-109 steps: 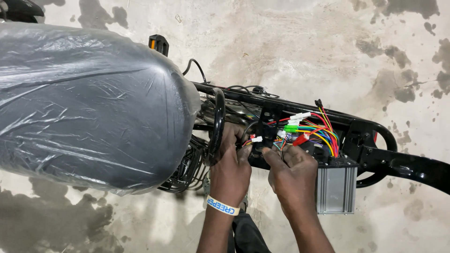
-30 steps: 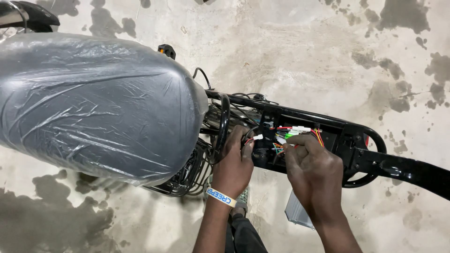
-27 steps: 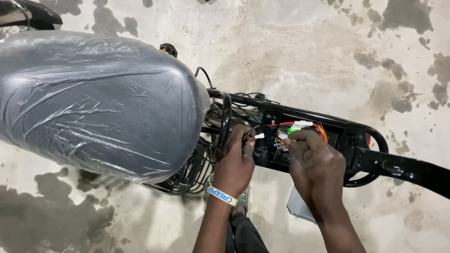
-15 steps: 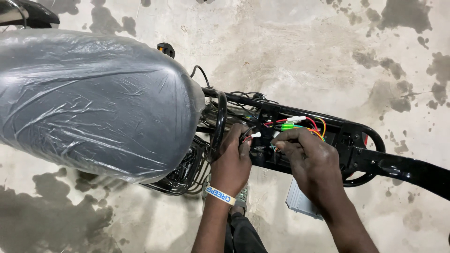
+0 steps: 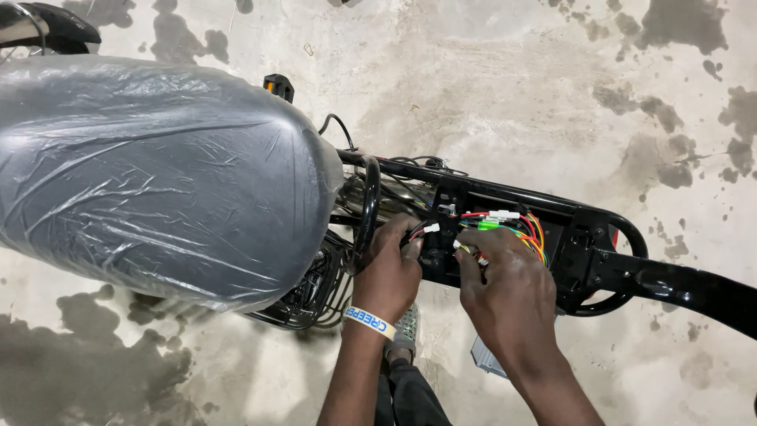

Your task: Connecting electrical wiring and components on an electric bicycle frame

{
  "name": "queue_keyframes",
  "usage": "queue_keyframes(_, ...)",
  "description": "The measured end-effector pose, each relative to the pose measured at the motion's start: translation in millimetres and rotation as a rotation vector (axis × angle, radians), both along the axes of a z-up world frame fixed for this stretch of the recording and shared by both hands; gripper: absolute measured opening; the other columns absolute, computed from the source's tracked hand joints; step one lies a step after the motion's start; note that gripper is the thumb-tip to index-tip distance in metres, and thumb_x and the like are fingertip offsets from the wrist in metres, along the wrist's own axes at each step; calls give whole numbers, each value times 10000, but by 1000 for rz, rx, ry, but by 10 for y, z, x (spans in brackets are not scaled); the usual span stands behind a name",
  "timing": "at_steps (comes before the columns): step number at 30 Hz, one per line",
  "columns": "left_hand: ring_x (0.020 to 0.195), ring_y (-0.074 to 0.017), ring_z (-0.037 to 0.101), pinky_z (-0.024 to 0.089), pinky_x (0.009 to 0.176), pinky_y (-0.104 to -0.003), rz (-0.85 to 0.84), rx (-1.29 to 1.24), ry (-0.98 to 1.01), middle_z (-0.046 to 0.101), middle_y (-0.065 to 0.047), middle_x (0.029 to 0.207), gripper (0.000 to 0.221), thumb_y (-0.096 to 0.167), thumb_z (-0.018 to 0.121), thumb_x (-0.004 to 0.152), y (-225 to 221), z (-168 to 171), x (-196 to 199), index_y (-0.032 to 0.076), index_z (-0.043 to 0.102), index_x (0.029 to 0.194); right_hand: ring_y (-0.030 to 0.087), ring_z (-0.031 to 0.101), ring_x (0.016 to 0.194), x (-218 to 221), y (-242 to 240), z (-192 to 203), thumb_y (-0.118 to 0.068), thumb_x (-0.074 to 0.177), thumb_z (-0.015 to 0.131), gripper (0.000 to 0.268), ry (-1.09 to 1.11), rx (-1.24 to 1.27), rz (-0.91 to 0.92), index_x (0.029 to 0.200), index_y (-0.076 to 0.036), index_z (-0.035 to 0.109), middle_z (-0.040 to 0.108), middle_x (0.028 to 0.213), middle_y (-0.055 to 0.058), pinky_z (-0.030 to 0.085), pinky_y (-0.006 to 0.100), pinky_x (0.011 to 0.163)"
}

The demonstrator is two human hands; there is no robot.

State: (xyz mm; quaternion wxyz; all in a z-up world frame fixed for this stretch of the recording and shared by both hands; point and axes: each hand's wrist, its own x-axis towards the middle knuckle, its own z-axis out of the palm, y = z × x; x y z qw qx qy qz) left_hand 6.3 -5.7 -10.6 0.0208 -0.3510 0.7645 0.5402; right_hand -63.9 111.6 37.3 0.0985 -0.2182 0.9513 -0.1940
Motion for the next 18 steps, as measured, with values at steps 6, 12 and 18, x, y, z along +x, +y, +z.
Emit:
queue_keyframes(6,1115,-397,561,413,990,-463,-16,40,-71,637,-167,1072,242,161,567,891,6,-270,-23,128,637,1121,289,665,788,-76,-11,-109,-184,775,687,183,-52,-9,-57,899,-302,751,680,805,-19,533,402,712)
queue_keyframes(12,1118,-396,557,407,992,-466,20,61,-104,636,-165,1073,247,159,561,888,-21,-83,-75,130,652,1115,240,675,689,-130,27,-66,-209,739,735,219,-224,-23,-153,935,-301,765,729,758,-49,540,348,676)
queue_keyframes(18,1153,-422,543,437,977,-483,72,144,-68,611,-162,1137,239,153,530,912,-10,28,-77,153,584,1145,336,680,796,-188,-49,9,-139,769,662,197,-288,42,-8,902,-232,773,720,787,31,541,445,726)
